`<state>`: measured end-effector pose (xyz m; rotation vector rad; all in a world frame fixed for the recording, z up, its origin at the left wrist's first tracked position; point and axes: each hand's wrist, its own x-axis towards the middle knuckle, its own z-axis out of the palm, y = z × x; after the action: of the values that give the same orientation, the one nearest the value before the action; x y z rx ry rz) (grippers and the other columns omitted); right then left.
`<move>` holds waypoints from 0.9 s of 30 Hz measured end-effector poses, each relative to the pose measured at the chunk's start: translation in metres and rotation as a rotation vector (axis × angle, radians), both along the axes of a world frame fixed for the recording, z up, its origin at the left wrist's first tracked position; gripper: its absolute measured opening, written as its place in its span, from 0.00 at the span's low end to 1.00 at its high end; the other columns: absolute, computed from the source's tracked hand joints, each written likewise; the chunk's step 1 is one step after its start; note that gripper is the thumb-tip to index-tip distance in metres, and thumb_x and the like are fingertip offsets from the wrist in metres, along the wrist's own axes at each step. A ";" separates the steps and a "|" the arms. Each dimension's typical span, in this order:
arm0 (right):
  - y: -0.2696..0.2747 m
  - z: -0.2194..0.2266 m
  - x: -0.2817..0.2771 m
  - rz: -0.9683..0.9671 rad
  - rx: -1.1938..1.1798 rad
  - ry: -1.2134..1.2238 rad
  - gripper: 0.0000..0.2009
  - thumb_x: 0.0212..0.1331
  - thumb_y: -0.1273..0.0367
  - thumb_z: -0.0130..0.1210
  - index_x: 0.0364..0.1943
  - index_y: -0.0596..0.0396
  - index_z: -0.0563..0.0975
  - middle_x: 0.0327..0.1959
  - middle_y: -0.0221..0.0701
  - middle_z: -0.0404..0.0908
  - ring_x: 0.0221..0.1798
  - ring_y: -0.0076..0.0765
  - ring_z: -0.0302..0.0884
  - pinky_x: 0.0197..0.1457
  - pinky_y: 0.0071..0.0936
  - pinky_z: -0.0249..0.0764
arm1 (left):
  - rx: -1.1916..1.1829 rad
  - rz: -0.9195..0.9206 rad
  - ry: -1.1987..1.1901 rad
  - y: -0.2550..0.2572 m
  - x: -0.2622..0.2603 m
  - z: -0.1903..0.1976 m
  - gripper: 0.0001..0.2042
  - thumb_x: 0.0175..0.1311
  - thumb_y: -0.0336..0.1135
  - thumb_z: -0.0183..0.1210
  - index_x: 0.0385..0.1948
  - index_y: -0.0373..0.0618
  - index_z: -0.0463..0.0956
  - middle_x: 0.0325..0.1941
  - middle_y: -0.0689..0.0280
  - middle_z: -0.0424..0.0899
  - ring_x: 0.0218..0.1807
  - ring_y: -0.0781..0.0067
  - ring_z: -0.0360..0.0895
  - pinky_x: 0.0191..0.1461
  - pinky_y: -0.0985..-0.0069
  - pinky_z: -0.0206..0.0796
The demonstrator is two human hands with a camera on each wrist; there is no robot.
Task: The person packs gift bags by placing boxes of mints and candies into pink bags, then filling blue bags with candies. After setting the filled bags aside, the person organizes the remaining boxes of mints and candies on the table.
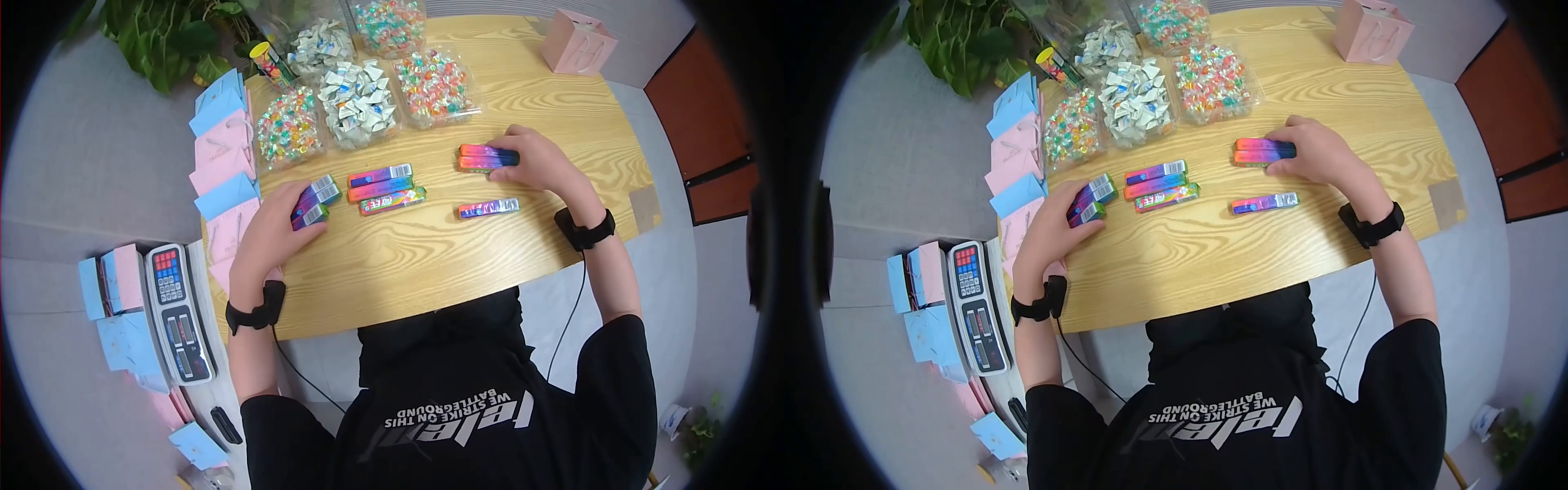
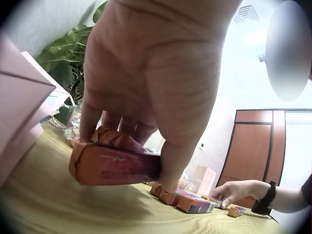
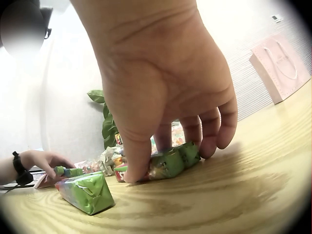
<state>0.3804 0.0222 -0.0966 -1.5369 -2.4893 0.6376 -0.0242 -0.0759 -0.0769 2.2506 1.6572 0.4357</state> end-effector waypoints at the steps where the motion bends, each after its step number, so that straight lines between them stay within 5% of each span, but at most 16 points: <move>1: 0.000 -0.002 0.000 0.015 0.025 0.010 0.25 0.45 0.56 0.68 0.49 0.48 0.79 0.45 0.37 0.76 0.51 0.45 0.73 0.53 0.36 0.71 | -0.003 0.002 -0.004 -0.002 0.000 0.001 0.30 0.48 0.36 0.69 0.54 0.38 0.69 0.51 0.54 0.76 0.54 0.54 0.73 0.59 0.68 0.65; 8: -0.019 0.013 -0.002 0.064 0.151 0.075 0.29 0.42 0.61 0.70 0.52 0.48 0.75 0.49 0.36 0.74 0.55 0.45 0.69 0.58 0.36 0.68 | -0.080 0.039 0.076 -0.001 0.009 -0.004 0.29 0.44 0.37 0.70 0.50 0.39 0.70 0.48 0.53 0.76 0.51 0.52 0.74 0.55 0.66 0.66; 14: -0.047 0.020 -0.002 0.315 0.160 0.086 0.20 0.42 0.63 0.69 0.40 0.49 0.77 0.46 0.33 0.74 0.52 0.45 0.67 0.56 0.39 0.67 | -0.083 -0.006 0.140 0.012 0.026 -0.002 0.31 0.38 0.40 0.73 0.46 0.40 0.69 0.43 0.54 0.76 0.49 0.50 0.72 0.52 0.63 0.65; 19: -0.034 0.005 0.002 0.176 0.233 0.102 0.17 0.47 0.65 0.65 0.44 0.47 0.78 0.45 0.33 0.75 0.51 0.44 0.69 0.55 0.39 0.68 | -0.042 -0.063 0.200 0.024 0.036 -0.005 0.33 0.33 0.44 0.75 0.43 0.40 0.69 0.42 0.55 0.76 0.49 0.50 0.72 0.52 0.62 0.65; 27: -0.013 0.006 0.001 0.114 0.265 -0.031 0.15 0.46 0.70 0.64 0.41 0.50 0.79 0.38 0.33 0.76 0.47 0.43 0.72 0.49 0.35 0.70 | 0.100 -0.179 0.112 0.021 0.055 0.002 0.43 0.32 0.45 0.75 0.57 0.41 0.66 0.57 0.54 0.71 0.61 0.50 0.66 0.64 0.63 0.60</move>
<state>0.3817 0.0091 -0.0903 -1.3274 -2.5742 0.2836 0.0311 -0.0553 -0.0749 2.5128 1.4973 0.3622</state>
